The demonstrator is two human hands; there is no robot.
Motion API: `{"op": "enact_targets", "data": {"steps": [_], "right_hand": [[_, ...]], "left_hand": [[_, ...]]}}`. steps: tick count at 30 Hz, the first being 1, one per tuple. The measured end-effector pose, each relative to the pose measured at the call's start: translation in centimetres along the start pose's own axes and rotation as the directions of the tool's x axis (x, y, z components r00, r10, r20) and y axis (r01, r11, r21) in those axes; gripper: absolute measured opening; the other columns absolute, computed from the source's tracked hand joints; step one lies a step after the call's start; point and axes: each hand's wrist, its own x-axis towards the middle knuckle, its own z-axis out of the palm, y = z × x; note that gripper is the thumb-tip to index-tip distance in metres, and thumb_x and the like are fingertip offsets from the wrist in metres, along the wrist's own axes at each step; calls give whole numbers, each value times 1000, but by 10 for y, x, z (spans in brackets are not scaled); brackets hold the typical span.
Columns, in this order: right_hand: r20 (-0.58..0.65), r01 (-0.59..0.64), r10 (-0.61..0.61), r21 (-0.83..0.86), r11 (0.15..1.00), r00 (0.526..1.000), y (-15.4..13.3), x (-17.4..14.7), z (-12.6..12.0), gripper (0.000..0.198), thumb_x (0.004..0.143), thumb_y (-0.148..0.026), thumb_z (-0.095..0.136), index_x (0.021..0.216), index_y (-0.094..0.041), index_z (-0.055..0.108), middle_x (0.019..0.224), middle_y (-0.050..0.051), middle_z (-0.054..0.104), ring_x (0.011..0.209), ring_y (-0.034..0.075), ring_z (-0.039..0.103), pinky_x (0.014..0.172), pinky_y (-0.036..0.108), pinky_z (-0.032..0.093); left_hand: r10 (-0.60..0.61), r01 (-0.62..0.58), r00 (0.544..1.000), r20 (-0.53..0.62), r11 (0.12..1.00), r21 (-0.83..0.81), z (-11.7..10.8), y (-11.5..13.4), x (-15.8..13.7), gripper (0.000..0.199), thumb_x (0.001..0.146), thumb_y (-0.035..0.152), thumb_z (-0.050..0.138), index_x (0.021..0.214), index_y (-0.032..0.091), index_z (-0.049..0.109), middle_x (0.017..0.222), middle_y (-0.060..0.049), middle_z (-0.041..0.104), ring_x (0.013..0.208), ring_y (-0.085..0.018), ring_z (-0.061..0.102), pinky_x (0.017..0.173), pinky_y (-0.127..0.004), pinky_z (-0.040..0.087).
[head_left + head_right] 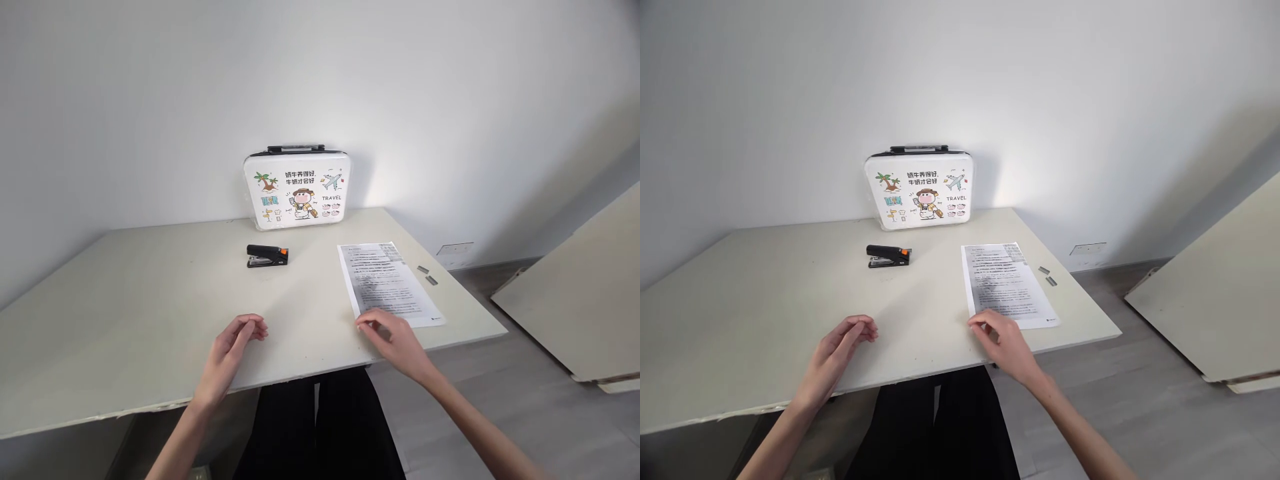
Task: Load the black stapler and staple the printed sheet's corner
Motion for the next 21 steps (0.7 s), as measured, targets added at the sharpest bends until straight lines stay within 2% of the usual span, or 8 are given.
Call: {"op": "enact_targets", "data": {"steps": [3, 11, 14, 16, 18, 21], "right_hand": [[4, 7, -7, 31, 999, 1000, 1, 2, 6, 29, 105, -45, 49, 100, -29, 73, 98, 6, 77, 79, 23, 68, 66, 35, 55], [-20, -104, 108, 145, 984, 994, 3, 3, 3, 25, 104, -44, 52, 98, -31, 72, 95, 5, 77, 85, 25, 72, 65, 34, 57], [-124, -125, 150, 184, 975, 981, 4, 4, 6, 22, 103, -45, 54, 98, -33, 73, 99, 6, 77, 92, 29, 74, 59, 35, 56], [-228, -167, 207, 182, 969, 951, 6, 5, 8, 21, 102, -46, 55, 101, -35, 72, 105, 7, 77, 97, 31, 73, 55, 36, 56], [-305, -204, 245, 158, 966, 920, 8, 7, 10, 20, 101, -46, 56, 106, -35, 71, 110, 8, 76, 100, 32, 72, 58, 38, 58], [-339, -210, 239, 120, 970, 910, 10, 10, 11, 20, 100, -44, 56, 110, -33, 70, 114, 9, 75, 102, 31, 72, 69, 42, 62]], "left_hand": [[-13, 13, 1000, -20, 1000, 13, -1, -1, 1, 36, 96, 57, 67, 99, 22, 75, 97, -8, 72, 96, -24, 65, 95, -36, 51], [-63, 63, 993, -97, 998, 2, -2, -3, 9, 33, 96, 55, 68, 101, 22, 73, 99, -7, 71, 95, -25, 64, 94, -36, 52], [-94, 89, 988, -124, 995, -41, 0, 2, 10, 35, 95, 56, 70, 101, 22, 73, 99, -8, 70, 93, -25, 64, 92, -36, 54], [-117, 109, 983, -140, 992, -61, 1, 5, 11, 36, 93, 56, 71, 101, 21, 73, 99, -8, 70, 92, -26, 65, 91, -37, 55], [-130, 120, 978, -160, 990, -73, 3, 6, 11, 36, 92, 56, 72, 100, 21, 73, 98, -8, 70, 92, -26, 65, 91, -38, 55], [-119, 107, 978, -174, 991, -75, 4, 6, 11, 36, 92, 57, 72, 100, 21, 73, 96, -8, 70, 90, -25, 65, 89, -37, 56]]}}
